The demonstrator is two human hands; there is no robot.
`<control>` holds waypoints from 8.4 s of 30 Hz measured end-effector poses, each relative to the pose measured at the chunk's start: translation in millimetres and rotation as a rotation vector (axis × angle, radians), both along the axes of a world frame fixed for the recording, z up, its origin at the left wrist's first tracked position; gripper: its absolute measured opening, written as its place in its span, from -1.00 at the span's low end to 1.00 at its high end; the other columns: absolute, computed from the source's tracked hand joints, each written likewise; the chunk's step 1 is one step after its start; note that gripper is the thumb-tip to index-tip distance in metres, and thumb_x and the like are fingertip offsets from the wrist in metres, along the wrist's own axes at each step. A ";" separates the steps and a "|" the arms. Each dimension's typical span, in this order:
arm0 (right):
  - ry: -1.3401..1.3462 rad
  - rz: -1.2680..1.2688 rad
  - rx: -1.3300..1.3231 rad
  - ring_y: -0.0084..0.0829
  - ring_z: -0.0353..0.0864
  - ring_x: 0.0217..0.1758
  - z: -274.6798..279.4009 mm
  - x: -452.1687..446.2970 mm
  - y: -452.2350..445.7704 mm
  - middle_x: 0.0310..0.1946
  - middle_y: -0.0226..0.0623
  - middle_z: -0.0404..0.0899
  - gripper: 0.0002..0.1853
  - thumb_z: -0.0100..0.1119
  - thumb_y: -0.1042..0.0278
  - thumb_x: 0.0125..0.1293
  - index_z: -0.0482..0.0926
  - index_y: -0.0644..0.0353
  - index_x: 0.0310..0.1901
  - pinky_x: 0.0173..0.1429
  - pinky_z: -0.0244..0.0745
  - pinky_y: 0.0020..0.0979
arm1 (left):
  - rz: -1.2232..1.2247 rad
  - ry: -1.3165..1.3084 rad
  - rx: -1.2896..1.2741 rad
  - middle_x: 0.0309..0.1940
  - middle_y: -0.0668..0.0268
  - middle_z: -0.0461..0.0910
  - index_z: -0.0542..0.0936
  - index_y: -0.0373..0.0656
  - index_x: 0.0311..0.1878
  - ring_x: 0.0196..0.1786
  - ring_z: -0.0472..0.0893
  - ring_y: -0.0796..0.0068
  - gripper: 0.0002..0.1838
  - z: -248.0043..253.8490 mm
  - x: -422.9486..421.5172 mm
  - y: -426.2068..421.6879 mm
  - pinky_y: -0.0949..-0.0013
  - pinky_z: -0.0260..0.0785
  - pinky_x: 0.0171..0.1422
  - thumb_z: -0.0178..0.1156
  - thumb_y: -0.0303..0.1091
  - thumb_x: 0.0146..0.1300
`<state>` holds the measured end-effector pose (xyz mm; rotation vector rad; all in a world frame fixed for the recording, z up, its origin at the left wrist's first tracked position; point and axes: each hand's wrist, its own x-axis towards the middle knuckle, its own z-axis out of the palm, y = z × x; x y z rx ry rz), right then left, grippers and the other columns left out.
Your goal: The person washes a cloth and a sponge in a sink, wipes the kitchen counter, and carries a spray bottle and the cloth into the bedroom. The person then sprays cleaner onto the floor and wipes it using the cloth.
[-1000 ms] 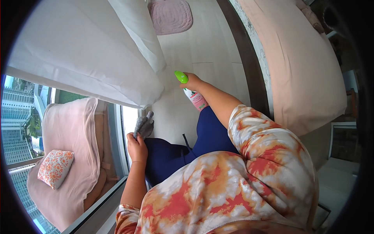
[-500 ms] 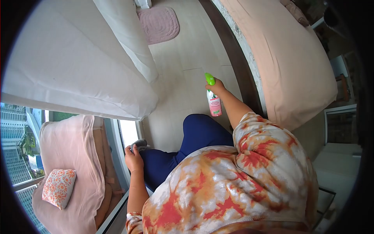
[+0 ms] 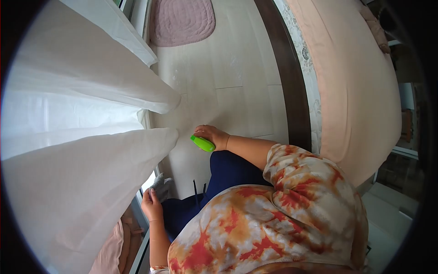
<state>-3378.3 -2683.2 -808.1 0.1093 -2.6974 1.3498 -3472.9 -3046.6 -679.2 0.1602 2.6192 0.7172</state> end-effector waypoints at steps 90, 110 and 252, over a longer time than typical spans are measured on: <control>-0.850 -1.431 0.354 -0.22 -0.27 0.64 -153.1 59.6 225.4 0.59 -0.32 -0.18 -0.33 -0.38 -0.24 0.47 0.04 -0.18 0.53 0.59 -0.34 -0.05 | -0.577 0.649 -0.463 0.56 0.09 -0.02 0.10 -0.08 0.52 0.58 -0.04 -0.06 -0.06 -118.5 -177.6 170.8 -0.27 -0.21 0.53 0.20 0.08 0.13; -0.224 -1.017 -0.060 -0.11 -0.29 0.63 -107.3 -346.8 143.1 0.57 -0.14 -0.11 -0.34 -0.29 -0.06 0.42 0.22 0.13 0.45 0.58 -0.46 0.02 | -0.570 0.638 -0.442 0.55 0.09 -0.03 0.08 -0.11 0.52 0.57 -0.03 -0.08 -0.08 -107.1 -167.1 170.4 -0.29 -0.21 0.52 0.20 0.05 0.17; -0.342 -0.404 0.724 0.04 -0.04 0.56 -165.6 -199.0 -28.0 0.52 -0.17 0.07 -0.42 -0.31 -0.09 0.47 0.34 0.00 0.39 0.54 -0.18 0.15 | -0.136 0.467 -0.017 0.20 0.20 0.32 0.42 0.20 0.02 0.24 0.40 -0.06 -0.48 -274.9 170.4 -92.9 -0.05 0.31 0.30 0.42 -0.30 -0.03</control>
